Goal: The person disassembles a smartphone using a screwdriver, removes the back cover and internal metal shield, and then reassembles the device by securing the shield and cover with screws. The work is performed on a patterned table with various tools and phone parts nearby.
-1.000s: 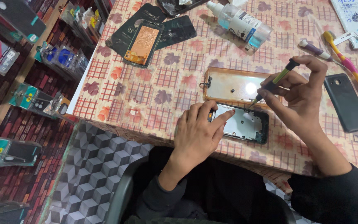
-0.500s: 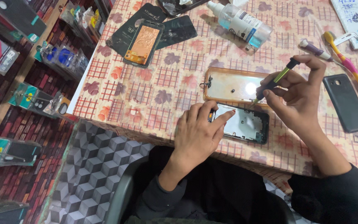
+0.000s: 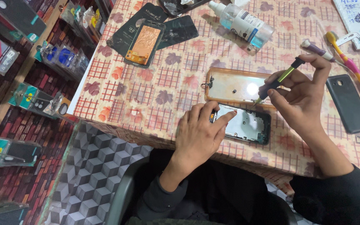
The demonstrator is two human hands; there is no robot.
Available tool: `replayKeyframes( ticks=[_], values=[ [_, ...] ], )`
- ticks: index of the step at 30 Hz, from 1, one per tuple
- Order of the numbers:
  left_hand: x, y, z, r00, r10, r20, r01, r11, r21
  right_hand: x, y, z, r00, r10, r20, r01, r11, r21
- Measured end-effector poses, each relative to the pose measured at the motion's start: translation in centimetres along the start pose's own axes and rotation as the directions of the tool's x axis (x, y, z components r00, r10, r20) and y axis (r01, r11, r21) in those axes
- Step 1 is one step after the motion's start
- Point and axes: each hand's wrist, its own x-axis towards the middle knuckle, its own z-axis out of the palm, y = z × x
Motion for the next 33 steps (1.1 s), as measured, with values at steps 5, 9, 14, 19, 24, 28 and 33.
replayKeyframes(
  ticks=[5, 9, 14, 19, 24, 28, 33],
  values=[
    [-0.05, -0.09, 0.15, 1.000, 0.008, 0.002, -0.008, 1.000, 0.014, -0.01, -0.11, 0.14, 1.000, -0.002, 0.004, 0.002, 1.000, -0.029],
    [-0.08, -0.14, 0.24, 1.000, 0.013, 0.000, -0.013, 1.000, 0.019, -0.03, -0.18, 0.15, 1.000, 0.007, 0.001, -0.007, 0.999, -0.032],
    [-0.13, -0.13, 0.19, 1.000, 0.009, -0.006, -0.009, 1.000, 0.015, -0.07, -0.10, 0.01, 1.000, 0.004, -0.007, -0.004, 0.999, -0.040],
    [-0.05, -0.13, 0.22, 1.000, 0.010, -0.010, -0.010, 1.000, 0.013, -0.08, -0.02, -0.13, 1.000, -0.022, 0.005, 0.022, 1.000, -0.015],
    [-0.11, -0.10, 0.14, 1.000, 0.008, -0.011, -0.008, 1.000, 0.011, -0.16, -0.02, -0.12, 1.000, -0.023, 0.013, 0.023, 1.000, 0.005],
    [-0.05, -0.09, 0.09, 1.000, 0.006, -0.003, -0.006, 1.000, 0.014, -0.14, -0.06, -0.11, 1.000, -0.019, 0.011, 0.019, 1.000, 0.001],
    [-0.07, -0.04, 0.10, 1.000, 0.000, -0.004, 0.000, 1.000, 0.008, -0.12, -0.18, 0.05, 1.000, -0.011, 0.006, 0.011, 1.000, -0.018]
  ],
)
